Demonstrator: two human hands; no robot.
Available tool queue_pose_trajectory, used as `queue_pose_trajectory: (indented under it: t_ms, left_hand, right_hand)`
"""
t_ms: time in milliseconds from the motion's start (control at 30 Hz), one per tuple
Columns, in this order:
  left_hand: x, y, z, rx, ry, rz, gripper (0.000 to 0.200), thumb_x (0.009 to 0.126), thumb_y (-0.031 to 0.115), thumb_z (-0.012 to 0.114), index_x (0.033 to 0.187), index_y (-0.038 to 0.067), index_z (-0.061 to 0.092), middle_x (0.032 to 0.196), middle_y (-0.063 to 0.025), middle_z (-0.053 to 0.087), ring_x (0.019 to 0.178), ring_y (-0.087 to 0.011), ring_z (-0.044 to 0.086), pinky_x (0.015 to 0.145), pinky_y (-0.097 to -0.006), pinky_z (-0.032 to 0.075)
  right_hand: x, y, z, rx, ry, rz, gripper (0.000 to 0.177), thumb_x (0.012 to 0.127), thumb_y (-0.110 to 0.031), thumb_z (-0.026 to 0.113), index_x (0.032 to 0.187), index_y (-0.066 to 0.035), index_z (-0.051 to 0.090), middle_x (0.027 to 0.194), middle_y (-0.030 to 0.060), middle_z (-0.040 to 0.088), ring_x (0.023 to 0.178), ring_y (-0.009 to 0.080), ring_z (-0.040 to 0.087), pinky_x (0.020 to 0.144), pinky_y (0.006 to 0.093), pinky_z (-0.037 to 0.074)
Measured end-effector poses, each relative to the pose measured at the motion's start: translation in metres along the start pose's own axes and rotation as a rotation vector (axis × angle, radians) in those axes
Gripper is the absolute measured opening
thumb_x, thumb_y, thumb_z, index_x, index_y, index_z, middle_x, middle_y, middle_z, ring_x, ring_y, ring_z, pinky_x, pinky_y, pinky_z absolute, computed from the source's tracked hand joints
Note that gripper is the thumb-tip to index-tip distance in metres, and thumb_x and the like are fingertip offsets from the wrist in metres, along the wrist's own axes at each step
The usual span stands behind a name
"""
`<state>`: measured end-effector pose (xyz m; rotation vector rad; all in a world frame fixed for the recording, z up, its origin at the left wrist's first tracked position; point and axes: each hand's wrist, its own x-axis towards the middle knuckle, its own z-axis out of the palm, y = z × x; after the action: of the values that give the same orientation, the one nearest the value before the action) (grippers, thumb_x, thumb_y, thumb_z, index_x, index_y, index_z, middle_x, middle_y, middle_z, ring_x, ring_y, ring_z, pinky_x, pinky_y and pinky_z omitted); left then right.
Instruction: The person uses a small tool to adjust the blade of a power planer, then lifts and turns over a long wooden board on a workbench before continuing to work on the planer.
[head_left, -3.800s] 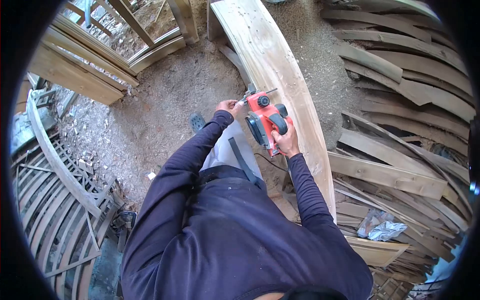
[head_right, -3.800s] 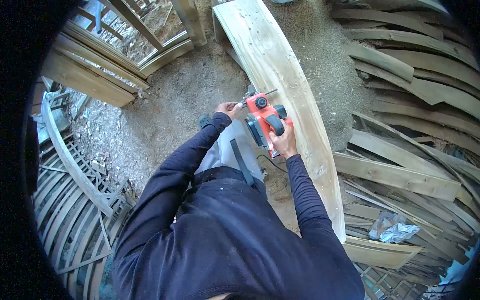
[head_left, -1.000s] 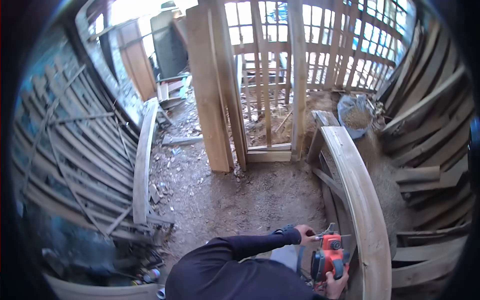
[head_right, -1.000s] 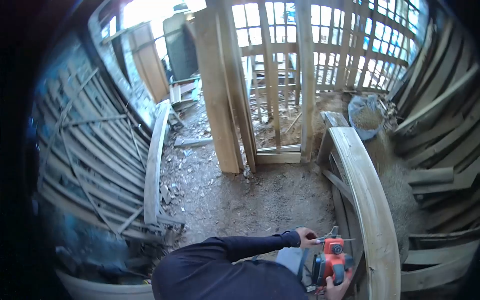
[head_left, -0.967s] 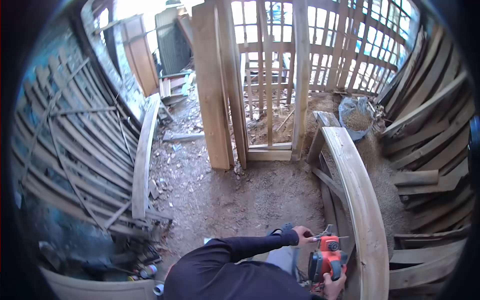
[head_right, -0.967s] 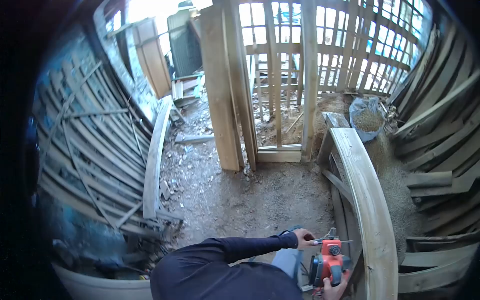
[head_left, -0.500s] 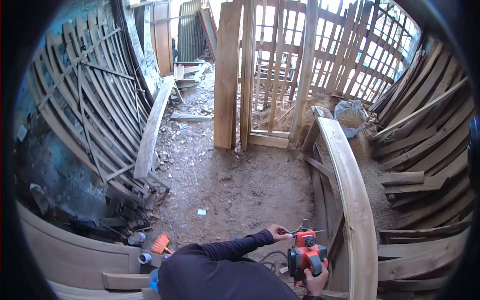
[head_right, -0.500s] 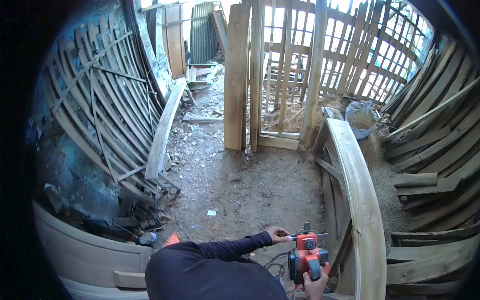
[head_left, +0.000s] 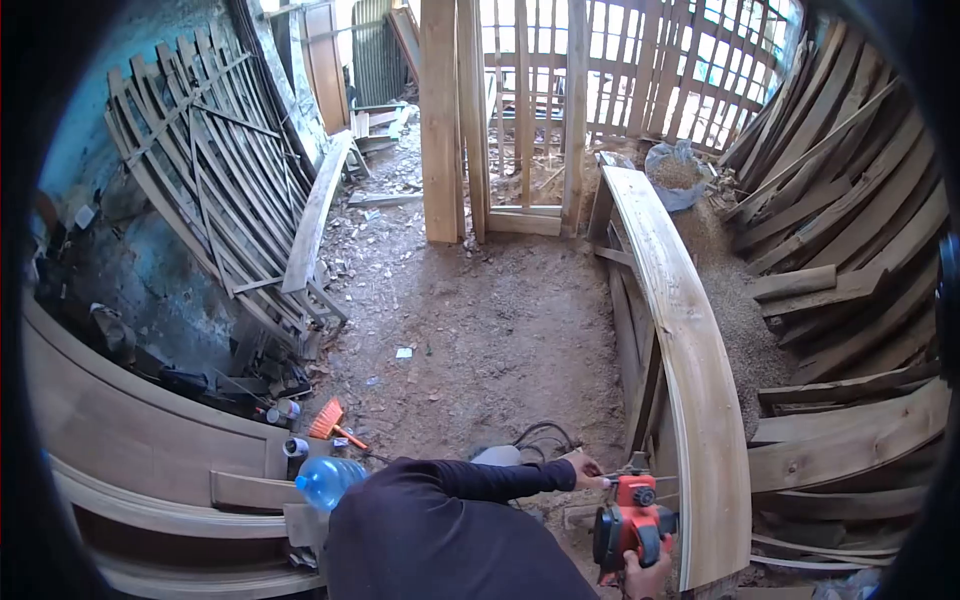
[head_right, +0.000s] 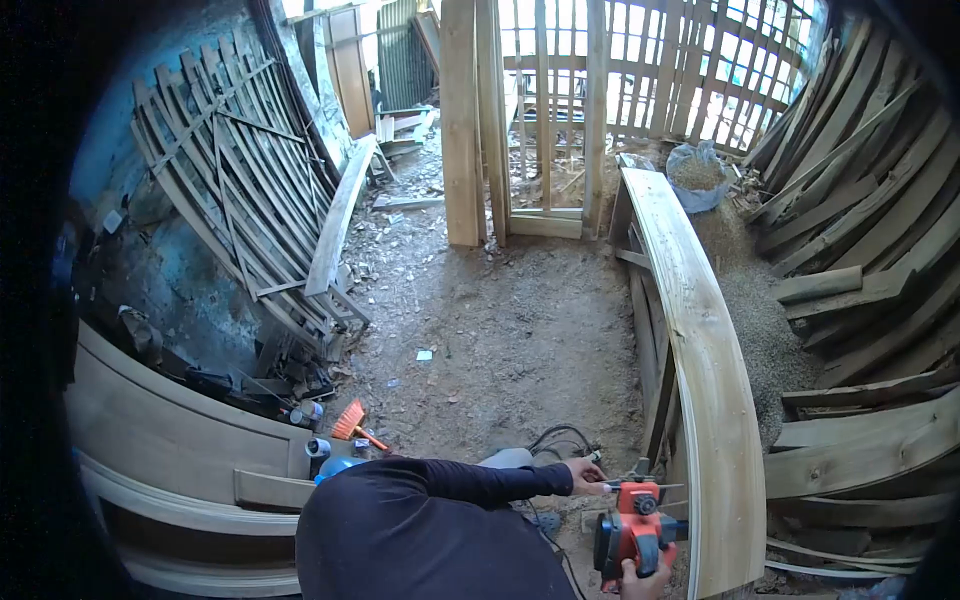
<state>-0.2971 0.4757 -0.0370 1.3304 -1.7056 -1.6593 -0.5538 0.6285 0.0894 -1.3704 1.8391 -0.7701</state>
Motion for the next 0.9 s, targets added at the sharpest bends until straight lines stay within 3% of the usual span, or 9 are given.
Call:
queue_pose_trajectory:
  t_ms: [200, 333, 400, 433, 533, 567, 600, 633, 900]
  left_hand:
    - [-0.031, 0.044, 0.046, 0.170, -0.078, 0.005, 0.055, 0.078, 0.054, 0.068, 0.102, 0.005, 0.069, 0.093, -0.0120, 0.071, 0.085, -0.0222, 0.068, 0.078, -0.0320, 0.052]
    - [-0.066, 0.053, 0.055, 0.186, -0.096, 0.035, 0.054, 0.077, 0.054, 0.067, 0.101, 0.006, 0.070, 0.092, -0.0129, 0.070, 0.084, -0.0241, 0.067, 0.076, -0.0347, 0.052]
    - [-0.090, 0.057, 0.058, 0.159, -0.078, 0.185, 0.045, 0.080, 0.045, 0.069, 0.100, 0.005, 0.069, 0.086, -0.0132, 0.070, 0.076, -0.0236, 0.068, 0.069, -0.0344, 0.053]
    - [-0.098, 0.050, 0.061, 0.143, -0.045, 0.232, 0.045, 0.079, 0.044, 0.069, 0.099, 0.003, 0.069, 0.086, -0.0140, 0.070, 0.076, -0.0241, 0.068, 0.069, -0.0352, 0.053]
    - [-0.114, 0.036, 0.068, 0.233, -0.065, 0.202, 0.048, 0.079, 0.047, 0.069, 0.096, 0.002, 0.070, 0.085, -0.0154, 0.069, 0.080, -0.0239, 0.067, 0.072, -0.0365, 0.052]
    - [-0.117, 0.029, 0.074, 0.230, -0.083, 0.160, 0.052, 0.078, 0.051, 0.068, 0.096, 0.002, 0.070, 0.085, -0.0164, 0.069, 0.080, -0.0230, 0.068, 0.071, -0.0356, 0.052]
    - [-0.133, 0.049, 0.072, 0.173, -0.185, 0.102, 0.049, 0.081, 0.046, 0.068, 0.098, 0.001, 0.070, 0.086, -0.0166, 0.070, 0.080, -0.0205, 0.067, 0.072, -0.0339, 0.052]
    - [-0.134, 0.033, 0.083, 0.057, -0.205, 0.135, 0.041, 0.085, 0.037, 0.067, 0.100, -0.001, 0.069, 0.087, -0.0138, 0.071, 0.079, -0.0163, 0.066, 0.073, -0.0312, 0.051]
    - [-0.179, 0.047, 0.133, -0.148, -0.423, -0.078, 0.032, 0.088, 0.022, 0.069, 0.104, -0.005, 0.064, 0.087, -0.0064, 0.069, 0.080, -0.0093, 0.063, 0.074, -0.0246, 0.050]
  right_hand:
    - [-0.065, 0.006, -0.030, -0.103, 0.136, 0.022, 0.050, 0.073, -0.020, 0.079, 0.112, 0.003, 0.059, 0.099, 0.0175, 0.065, 0.090, 0.0300, 0.061, 0.083, 0.0393, 0.048]
    - [-0.117, -0.023, -0.027, 0.025, 0.093, 0.287, 0.069, 0.076, -0.024, 0.077, 0.131, 0.003, 0.046, 0.124, 0.0205, 0.055, 0.114, 0.0297, 0.053, 0.099, 0.0393, 0.040]
    - [-0.137, 0.047, 0.008, 0.317, 0.339, 0.247, 0.045, 0.065, -0.013, 0.072, 0.104, 0.004, 0.059, 0.078, 0.0031, 0.054, 0.072, 0.0144, 0.054, 0.072, 0.0282, 0.047]
    - [-0.147, 0.063, 0.014, 0.340, 0.305, 0.027, 0.054, 0.066, -0.018, 0.075, 0.111, 0.004, 0.055, 0.079, 0.0049, 0.054, 0.074, 0.0170, 0.055, 0.076, 0.0313, 0.047]
    - [-0.179, -0.051, 0.006, 0.484, 0.235, 0.060, 0.056, 0.074, -0.018, 0.073, 0.122, 0.002, 0.051, 0.111, 0.0126, 0.059, 0.103, 0.0247, 0.057, 0.088, 0.0362, 0.046]
    - [-0.188, -0.011, -0.003, 0.050, 0.099, 0.037, 0.054, 0.074, -0.020, 0.072, 0.120, 0.000, 0.053, 0.108, 0.0130, 0.060, 0.102, 0.0261, 0.057, 0.090, 0.0357, 0.045]
    - [-0.201, -0.003, 0.009, 0.189, 0.256, 0.021, 0.048, 0.075, -0.023, 0.072, 0.115, -0.001, 0.058, 0.106, 0.0153, 0.060, 0.100, 0.0272, 0.057, 0.091, 0.0362, 0.043]
    - [-0.216, 0.011, 0.010, -0.096, 0.369, -0.004, 0.045, 0.074, -0.027, 0.072, 0.110, -0.002, 0.063, 0.097, 0.0189, 0.066, 0.091, 0.0348, 0.063, 0.084, 0.0401, 0.048]
    - [-0.282, 0.001, -0.029, -0.071, 0.332, 0.153, 0.045, 0.070, -0.022, 0.071, 0.107, 0.003, 0.062, 0.089, 0.0199, 0.067, 0.086, 0.0323, 0.066, 0.081, 0.0379, 0.050]
